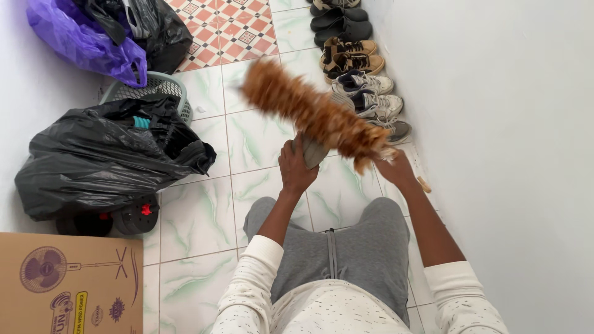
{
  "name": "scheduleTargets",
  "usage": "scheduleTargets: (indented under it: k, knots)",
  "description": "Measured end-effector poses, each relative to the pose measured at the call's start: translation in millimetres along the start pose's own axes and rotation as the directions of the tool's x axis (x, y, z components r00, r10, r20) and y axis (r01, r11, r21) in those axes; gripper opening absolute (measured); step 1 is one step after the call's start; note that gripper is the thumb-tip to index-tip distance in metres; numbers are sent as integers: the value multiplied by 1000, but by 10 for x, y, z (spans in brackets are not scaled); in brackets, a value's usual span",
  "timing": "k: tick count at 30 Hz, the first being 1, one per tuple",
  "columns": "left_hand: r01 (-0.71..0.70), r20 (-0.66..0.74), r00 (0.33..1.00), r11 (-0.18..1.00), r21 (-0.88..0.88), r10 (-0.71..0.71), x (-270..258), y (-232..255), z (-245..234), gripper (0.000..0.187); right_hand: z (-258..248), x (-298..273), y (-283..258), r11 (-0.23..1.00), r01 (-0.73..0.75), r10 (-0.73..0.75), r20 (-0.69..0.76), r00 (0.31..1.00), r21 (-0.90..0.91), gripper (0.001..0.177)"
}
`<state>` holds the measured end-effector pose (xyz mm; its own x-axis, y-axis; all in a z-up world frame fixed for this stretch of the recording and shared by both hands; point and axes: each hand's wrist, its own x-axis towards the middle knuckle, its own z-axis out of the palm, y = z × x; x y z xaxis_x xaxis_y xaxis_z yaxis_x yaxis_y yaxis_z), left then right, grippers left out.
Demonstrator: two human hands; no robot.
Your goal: The person sits on the floor and uses a feather duster to clean several pairs of shoes lined up against a wall. They pick up each shoe, brush the exterior and interior with the duster, and place it back in line.
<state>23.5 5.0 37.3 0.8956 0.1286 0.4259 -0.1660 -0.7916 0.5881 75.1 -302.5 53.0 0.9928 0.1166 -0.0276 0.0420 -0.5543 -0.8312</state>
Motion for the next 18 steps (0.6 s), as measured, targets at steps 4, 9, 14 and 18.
scheduleTargets:
  k: [4, 9, 14, 18]
  knots:
    - [88, -94, 990, 984, -154, -104, -12, -229, 298, 97, 150, 16, -14, 995, -56, 66, -123, 990, 87, 45]
    - [697, 569, 675, 151, -701, -471, 48, -534, 398, 70, 133, 65, 72, 964, -240, 264, -302, 916, 114, 45]
    - [703, 775, 629, -388, -596, -51, -5, -486, 116, 68, 190, 45, 199, 942, -257, 256, 33, 966, 214, 39]
    - [713, 762, 626, -516, -474, 165, -19, -326, -41, 76, 228, 0, 184, 908, -392, 403, -54, 914, 151, 36]
